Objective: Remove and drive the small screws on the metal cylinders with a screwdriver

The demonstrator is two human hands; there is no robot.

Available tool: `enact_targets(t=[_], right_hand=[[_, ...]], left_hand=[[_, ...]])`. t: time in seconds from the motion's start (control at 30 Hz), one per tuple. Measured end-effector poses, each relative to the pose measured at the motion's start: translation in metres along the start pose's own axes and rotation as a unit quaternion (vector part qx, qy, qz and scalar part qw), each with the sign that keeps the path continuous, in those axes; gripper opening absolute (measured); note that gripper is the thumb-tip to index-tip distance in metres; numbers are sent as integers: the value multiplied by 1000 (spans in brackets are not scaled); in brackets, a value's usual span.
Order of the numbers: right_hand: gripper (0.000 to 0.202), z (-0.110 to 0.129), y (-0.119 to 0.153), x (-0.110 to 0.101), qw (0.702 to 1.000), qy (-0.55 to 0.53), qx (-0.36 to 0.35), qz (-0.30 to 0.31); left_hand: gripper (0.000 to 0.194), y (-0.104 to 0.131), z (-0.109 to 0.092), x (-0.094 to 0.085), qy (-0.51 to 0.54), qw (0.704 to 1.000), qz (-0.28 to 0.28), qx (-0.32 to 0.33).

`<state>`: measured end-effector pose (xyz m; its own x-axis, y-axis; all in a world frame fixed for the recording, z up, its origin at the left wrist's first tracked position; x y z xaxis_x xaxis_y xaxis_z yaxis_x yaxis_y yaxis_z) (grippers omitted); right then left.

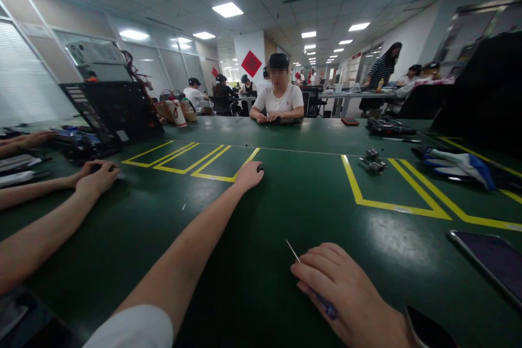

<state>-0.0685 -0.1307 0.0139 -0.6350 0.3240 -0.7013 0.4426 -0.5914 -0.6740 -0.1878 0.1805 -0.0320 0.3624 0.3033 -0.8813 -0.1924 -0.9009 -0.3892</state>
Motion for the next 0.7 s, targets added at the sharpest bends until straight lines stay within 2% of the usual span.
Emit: enact_targets(t=[0.17, 0.43, 0.7], right_hand=[[30, -11, 2, 12, 999, -35, 18, 27], [24, -21, 6, 19, 998, -40, 45, 13], [14, -24, 9, 34, 997, -39, 14, 65]], left_hand=[[44, -7, -6, 8, -5, 1000, 8, 24], [52, -20, -5, 17, -17, 999, 18, 32], [36, -39, -21, 30, -35, 997, 37, 57]])
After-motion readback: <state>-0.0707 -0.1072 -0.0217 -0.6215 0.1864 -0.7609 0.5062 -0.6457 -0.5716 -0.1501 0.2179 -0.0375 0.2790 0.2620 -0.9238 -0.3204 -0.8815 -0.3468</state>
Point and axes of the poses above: each hand's wrist, its own y-axis away from the middle knuckle, its own x-axis out of the palm, z = x × y, the point moved 10 cm from there along -y, towards the middle knuckle, and after that the axes turned 8 degrees about -z, right-handed, at the moved point
